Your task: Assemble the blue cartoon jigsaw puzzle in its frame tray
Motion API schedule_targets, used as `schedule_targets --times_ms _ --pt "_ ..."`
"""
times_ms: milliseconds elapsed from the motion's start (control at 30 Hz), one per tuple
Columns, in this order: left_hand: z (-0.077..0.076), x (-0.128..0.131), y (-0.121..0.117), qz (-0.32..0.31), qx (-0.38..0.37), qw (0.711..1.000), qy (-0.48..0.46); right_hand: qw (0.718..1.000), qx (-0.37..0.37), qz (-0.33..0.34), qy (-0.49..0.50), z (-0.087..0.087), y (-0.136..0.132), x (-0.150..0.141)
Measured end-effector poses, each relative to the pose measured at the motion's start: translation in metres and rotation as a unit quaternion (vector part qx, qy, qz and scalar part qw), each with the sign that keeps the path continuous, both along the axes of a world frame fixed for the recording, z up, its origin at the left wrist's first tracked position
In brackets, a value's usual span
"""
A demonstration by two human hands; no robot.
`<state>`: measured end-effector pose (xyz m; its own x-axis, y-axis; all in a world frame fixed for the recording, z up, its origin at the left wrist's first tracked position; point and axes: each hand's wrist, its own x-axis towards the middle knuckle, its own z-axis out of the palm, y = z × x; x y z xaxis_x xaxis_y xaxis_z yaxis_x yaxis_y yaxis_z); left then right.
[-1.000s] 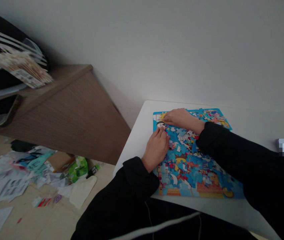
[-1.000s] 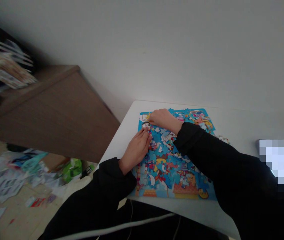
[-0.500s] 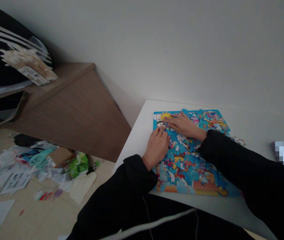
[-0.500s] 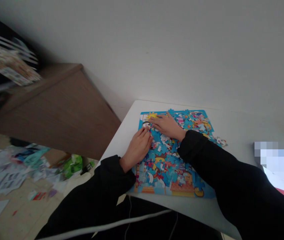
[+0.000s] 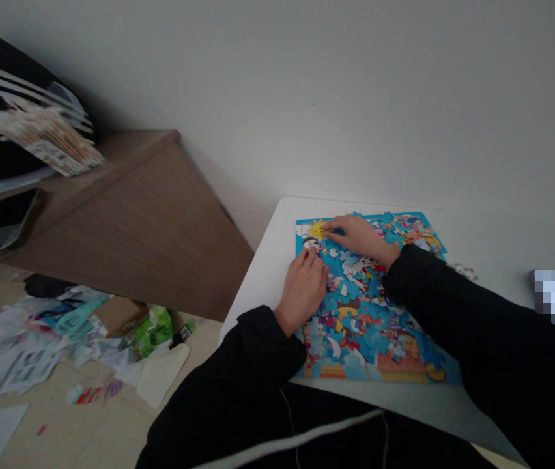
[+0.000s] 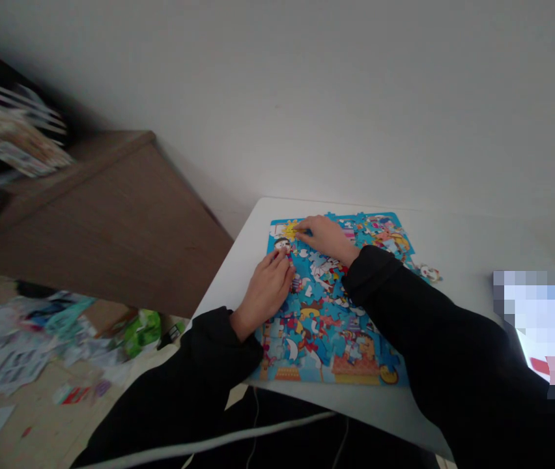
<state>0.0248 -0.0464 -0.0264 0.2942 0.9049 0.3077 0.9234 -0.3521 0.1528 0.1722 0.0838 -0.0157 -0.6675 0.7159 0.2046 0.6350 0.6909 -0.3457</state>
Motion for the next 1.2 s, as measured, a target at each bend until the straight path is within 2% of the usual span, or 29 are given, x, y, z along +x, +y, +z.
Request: schedule_targets --times_ms 500,1000,1200 --pt "-0.001 -0.001 0.0 0.011 -0.012 1.0 -0.015 0.994 0.081 -0.001 -0.069 -0.002 -0.007 -0.007" --pt "0.001 -0.002 0.0 0.01 -0.03 1.0 -0.002 0.996 0.06 -0.012 -0.059 -0.004 -0.006 -0.008" --pt "0.005 -0.001 0.001 0.01 -0.041 0.999 -0.007 0.991 0.054 -0.027 -0.123 0.012 -0.001 -0.018"
